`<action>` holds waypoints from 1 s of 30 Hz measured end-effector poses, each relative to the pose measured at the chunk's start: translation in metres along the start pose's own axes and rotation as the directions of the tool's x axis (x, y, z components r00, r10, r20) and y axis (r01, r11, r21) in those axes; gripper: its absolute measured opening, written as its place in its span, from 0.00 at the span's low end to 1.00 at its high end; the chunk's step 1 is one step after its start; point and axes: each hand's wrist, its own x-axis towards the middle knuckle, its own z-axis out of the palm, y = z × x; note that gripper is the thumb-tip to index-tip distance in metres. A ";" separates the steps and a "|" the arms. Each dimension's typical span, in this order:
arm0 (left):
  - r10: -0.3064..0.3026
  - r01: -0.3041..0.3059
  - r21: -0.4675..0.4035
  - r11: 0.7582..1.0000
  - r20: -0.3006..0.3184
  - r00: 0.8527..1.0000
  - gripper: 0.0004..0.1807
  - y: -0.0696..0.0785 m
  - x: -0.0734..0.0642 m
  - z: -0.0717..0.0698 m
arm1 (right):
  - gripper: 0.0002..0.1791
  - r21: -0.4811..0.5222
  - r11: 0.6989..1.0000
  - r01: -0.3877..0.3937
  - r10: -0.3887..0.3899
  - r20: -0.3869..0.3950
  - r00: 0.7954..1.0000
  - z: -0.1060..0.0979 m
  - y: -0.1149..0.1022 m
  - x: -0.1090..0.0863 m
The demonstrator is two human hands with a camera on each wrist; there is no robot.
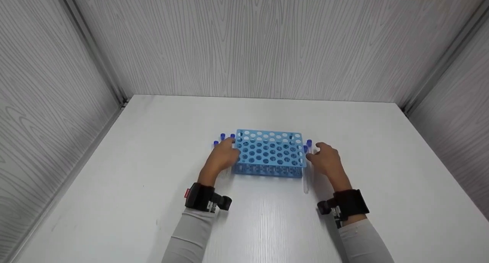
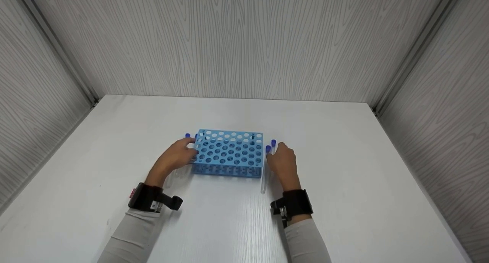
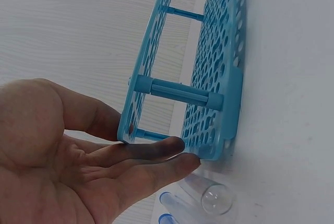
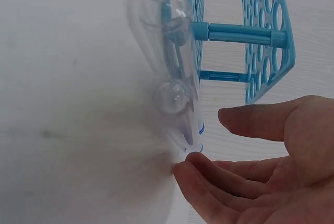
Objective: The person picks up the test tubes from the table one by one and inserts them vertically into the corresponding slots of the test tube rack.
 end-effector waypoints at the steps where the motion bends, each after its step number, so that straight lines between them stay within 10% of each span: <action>1: 0.000 0.000 -0.001 1.000 0.000 1.000 0.33 0.000 0.000 0.000 | 0.37 -0.001 1.000 0.003 -0.003 0.002 1.000 0.000 0.000 0.000; 30: -0.031 0.031 0.009 0.999 -0.005 1.000 0.32 0.001 0.000 0.001 | 0.35 -0.056 0.998 -0.027 0.028 0.021 0.999 0.003 0.001 0.002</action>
